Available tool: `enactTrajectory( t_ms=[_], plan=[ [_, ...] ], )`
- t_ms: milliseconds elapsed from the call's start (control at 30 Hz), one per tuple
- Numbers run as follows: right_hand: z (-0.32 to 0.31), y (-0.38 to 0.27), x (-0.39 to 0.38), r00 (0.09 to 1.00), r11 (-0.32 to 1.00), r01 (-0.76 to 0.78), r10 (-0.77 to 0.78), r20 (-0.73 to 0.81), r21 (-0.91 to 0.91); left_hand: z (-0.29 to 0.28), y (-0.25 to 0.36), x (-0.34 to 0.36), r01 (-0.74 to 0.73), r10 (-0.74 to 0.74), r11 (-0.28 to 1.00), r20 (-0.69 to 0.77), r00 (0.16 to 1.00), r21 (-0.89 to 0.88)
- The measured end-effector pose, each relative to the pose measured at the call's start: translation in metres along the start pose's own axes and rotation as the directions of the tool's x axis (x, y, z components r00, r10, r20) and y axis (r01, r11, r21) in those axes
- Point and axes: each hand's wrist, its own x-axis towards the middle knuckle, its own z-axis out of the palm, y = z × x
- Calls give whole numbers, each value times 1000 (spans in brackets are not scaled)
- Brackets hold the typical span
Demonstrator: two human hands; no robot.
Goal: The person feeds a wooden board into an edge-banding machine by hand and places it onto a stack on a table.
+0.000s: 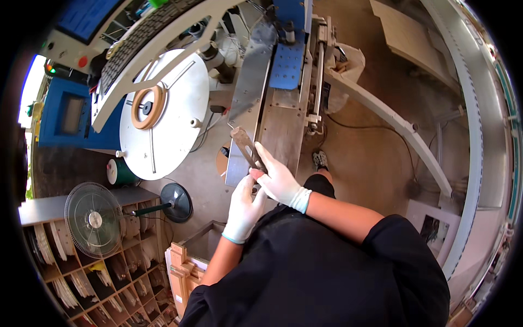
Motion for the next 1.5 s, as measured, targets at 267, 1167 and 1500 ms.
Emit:
enactTrajectory(
  t_ms=[267,1167,1500],
  plan=[
    [-40,-19,-32,996,992,54,-62,-61,-112,-19,19,50,208,-370,654,-67,927,-728],
    [-32,28,59,955,974,-156,191,-229,165,10,-79,146,-148,212,782,-36,977,606],
    [-69,17,147,923,976,-187,213,-321,110,11,-74,148,-71,115,839,-48,992,539]
  ],
)
